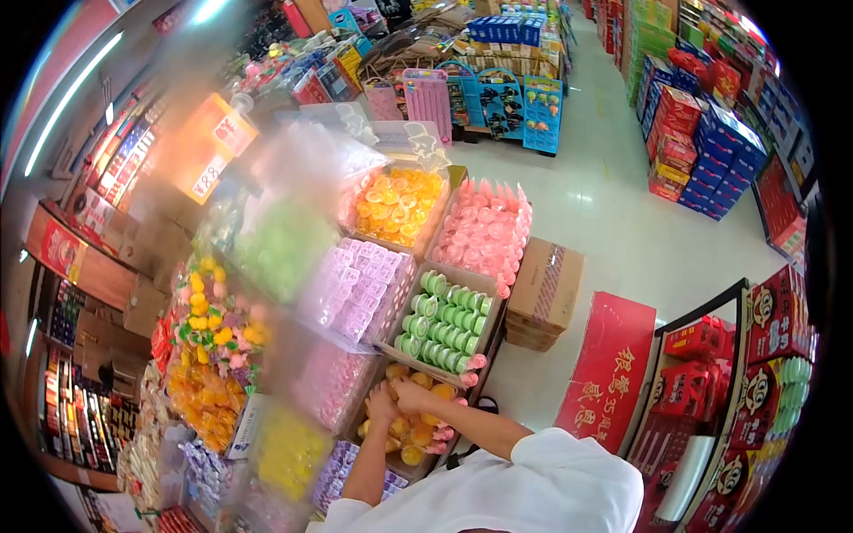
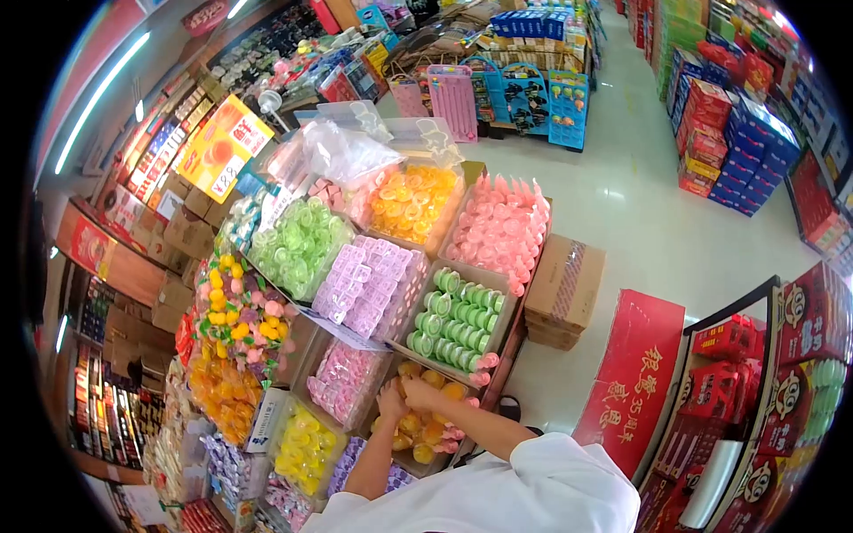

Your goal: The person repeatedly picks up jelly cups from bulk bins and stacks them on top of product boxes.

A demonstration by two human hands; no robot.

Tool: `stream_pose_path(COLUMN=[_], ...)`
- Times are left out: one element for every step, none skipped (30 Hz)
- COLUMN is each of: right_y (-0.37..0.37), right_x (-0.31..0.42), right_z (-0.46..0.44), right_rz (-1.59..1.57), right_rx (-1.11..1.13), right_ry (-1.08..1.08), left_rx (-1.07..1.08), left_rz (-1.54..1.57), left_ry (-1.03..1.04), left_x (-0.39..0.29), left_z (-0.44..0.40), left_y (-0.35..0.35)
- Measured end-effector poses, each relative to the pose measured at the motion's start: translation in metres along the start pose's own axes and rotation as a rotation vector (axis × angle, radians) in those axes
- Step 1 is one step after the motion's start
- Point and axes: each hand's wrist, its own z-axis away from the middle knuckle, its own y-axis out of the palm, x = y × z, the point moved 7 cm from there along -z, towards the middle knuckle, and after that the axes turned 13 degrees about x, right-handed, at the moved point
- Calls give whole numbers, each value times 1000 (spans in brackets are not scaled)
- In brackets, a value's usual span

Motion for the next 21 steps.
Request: stream_pose_path(right_y=[-13, -24, -27, -28, -37, -51, -70, -80, -74, -75, -72, -69, -73, -75, -81, -90, -104, -108, -107, -108, -112], right_x=[15, 24, 27, 36, 44, 53, 78, 92, 88, 87, 82, 77, 73, 69, 67, 66, 77, 76, 73, 70, 72], right_z=[7, 13, 21, 30, 36, 53, 86, 113, 126, 141, 155, 171, 189, 206, 223, 241, 270, 293, 317, 339, 358], right_rz=[-47, -90, -90, -95, -91, -85, 24, 130, 176, 170, 141, 108, 150, 136, 98, 63, 49, 27, 46, 71, 62], right_rx=[120, 234, 210, 140, 65, 36, 5, -21, 47, 20, 29, 39, -13, -44, -142, -244, -337, -375, -501, -629, -670], right_ry=[32, 65, 73, -43, -159, -150, -115, -75, -16, 8, 91, 174, 226, 249, 229, 211, 239, 321, 319, 318, 351], left_rx=[0, -49, -95, -95, -203, -303, -293, -217, -134, -112, -103, -86, -70, -38, 62, 168, 270, 372, 296, 220, 298], left_rz=[-12, 75, 165, 156, 284, 413, 403, 534, 661, 649, 846, 1045, 1046, 1029, 1135, 1234, 1219, 1197, 1121, 1045, 1133], left_ry=[13, 56, 103, 130, 264, 397, 423, 342, 258, 286, 363, 434, 484, 509, 467, 419, 379, 340, 543, 750, 755], left_x=[-1, -5, -10, -13, -19, -25, -36, -41, -45, -58, -69, -78, -91, -103, -129, -153, -167, -180, -196, -210, -231], left_z=[5, 12, 22, 35, 53, 70, 84, 97, 104, 108, 111, 114, 118, 125, 140, 154, 160, 167, 161, 162, 176], left_y=[-4, -17, -27, -29, -40, -53, -61, -60, -50, -40, -28, -17, -13, -5, -8, -14, -7, 0, 7, 14, 17])
